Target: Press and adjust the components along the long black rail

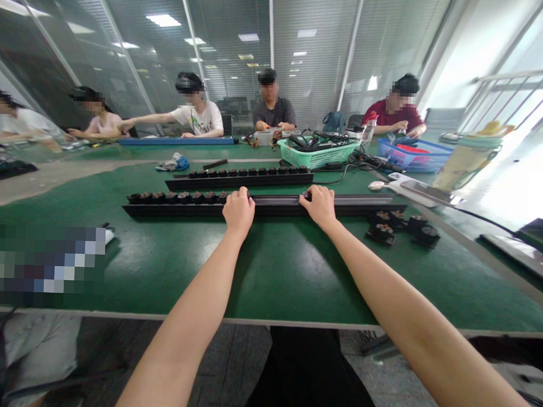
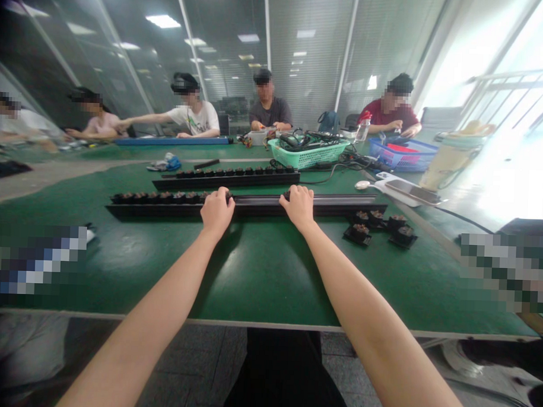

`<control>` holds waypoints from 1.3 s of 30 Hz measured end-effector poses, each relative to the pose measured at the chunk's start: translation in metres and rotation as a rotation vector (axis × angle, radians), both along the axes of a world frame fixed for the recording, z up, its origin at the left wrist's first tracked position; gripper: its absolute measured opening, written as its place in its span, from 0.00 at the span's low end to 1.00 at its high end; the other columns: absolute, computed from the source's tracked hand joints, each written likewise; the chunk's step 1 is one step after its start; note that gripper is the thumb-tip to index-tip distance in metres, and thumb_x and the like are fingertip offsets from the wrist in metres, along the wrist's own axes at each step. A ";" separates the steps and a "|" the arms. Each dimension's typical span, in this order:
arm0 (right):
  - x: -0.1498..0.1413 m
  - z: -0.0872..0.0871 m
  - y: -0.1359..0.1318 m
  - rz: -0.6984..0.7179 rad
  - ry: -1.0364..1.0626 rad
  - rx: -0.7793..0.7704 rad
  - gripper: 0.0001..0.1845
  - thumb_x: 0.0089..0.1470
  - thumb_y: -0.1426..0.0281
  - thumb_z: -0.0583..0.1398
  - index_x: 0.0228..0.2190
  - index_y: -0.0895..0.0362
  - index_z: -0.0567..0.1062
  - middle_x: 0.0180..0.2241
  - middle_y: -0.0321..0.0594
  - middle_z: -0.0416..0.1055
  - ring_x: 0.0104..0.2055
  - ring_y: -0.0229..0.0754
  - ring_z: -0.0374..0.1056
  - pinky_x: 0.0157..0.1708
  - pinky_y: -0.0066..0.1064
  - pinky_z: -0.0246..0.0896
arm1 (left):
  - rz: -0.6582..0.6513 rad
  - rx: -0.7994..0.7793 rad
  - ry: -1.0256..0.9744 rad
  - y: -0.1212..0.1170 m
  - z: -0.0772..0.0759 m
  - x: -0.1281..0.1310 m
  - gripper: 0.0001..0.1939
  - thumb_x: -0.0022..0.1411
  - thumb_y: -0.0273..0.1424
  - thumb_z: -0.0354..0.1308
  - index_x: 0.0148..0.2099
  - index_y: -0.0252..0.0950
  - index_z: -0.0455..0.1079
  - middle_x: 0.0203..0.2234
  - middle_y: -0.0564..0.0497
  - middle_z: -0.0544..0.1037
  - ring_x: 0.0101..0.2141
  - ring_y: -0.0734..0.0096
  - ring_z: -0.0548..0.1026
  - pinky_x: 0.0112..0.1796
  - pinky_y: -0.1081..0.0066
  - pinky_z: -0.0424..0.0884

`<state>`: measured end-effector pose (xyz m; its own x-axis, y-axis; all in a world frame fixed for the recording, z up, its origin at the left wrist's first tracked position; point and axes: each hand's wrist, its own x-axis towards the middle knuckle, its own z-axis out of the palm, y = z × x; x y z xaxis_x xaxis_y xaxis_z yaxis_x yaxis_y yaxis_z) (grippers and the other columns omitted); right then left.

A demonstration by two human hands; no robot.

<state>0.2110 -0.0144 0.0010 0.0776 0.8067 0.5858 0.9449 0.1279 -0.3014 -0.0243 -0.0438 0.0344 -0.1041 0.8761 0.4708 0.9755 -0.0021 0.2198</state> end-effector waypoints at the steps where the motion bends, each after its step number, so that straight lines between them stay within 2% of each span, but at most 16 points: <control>1: 0.000 0.000 0.000 -0.001 -0.005 -0.004 0.12 0.64 0.64 0.57 0.40 0.58 0.76 0.43 0.53 0.77 0.49 0.56 0.66 0.50 0.42 0.52 | 0.000 0.004 0.000 0.000 0.000 0.000 0.17 0.72 0.32 0.48 0.59 0.39 0.68 0.51 0.40 0.77 0.54 0.55 0.73 0.49 0.61 0.74; 12: 0.002 0.002 -0.002 0.004 -0.057 -0.011 0.13 0.64 0.62 0.57 0.40 0.58 0.77 0.43 0.53 0.77 0.48 0.56 0.67 0.50 0.43 0.52 | -0.002 -0.008 0.000 0.000 0.000 0.000 0.16 0.73 0.32 0.48 0.59 0.39 0.67 0.52 0.40 0.77 0.55 0.54 0.73 0.50 0.61 0.74; 26: 0.002 0.005 -0.002 0.020 -0.015 -0.047 0.13 0.64 0.62 0.56 0.40 0.58 0.77 0.41 0.51 0.79 0.46 0.55 0.69 0.48 0.42 0.53 | 0.000 -0.011 0.002 0.000 0.001 0.000 0.17 0.73 0.32 0.47 0.60 0.39 0.67 0.52 0.40 0.77 0.55 0.55 0.72 0.50 0.62 0.73; 39: 0.004 0.003 -0.001 -0.003 -0.010 -0.016 0.12 0.63 0.64 0.56 0.38 0.57 0.77 0.41 0.52 0.78 0.46 0.56 0.67 0.48 0.43 0.54 | 0.001 -0.017 -0.006 -0.001 0.001 0.000 0.17 0.73 0.32 0.47 0.59 0.40 0.68 0.52 0.40 0.77 0.55 0.55 0.73 0.50 0.62 0.73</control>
<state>0.2151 -0.0152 0.0043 0.0744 0.8158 0.5736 0.9481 0.1204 -0.2942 -0.0244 -0.0444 0.0359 -0.1081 0.8839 0.4550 0.9741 0.0027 0.2261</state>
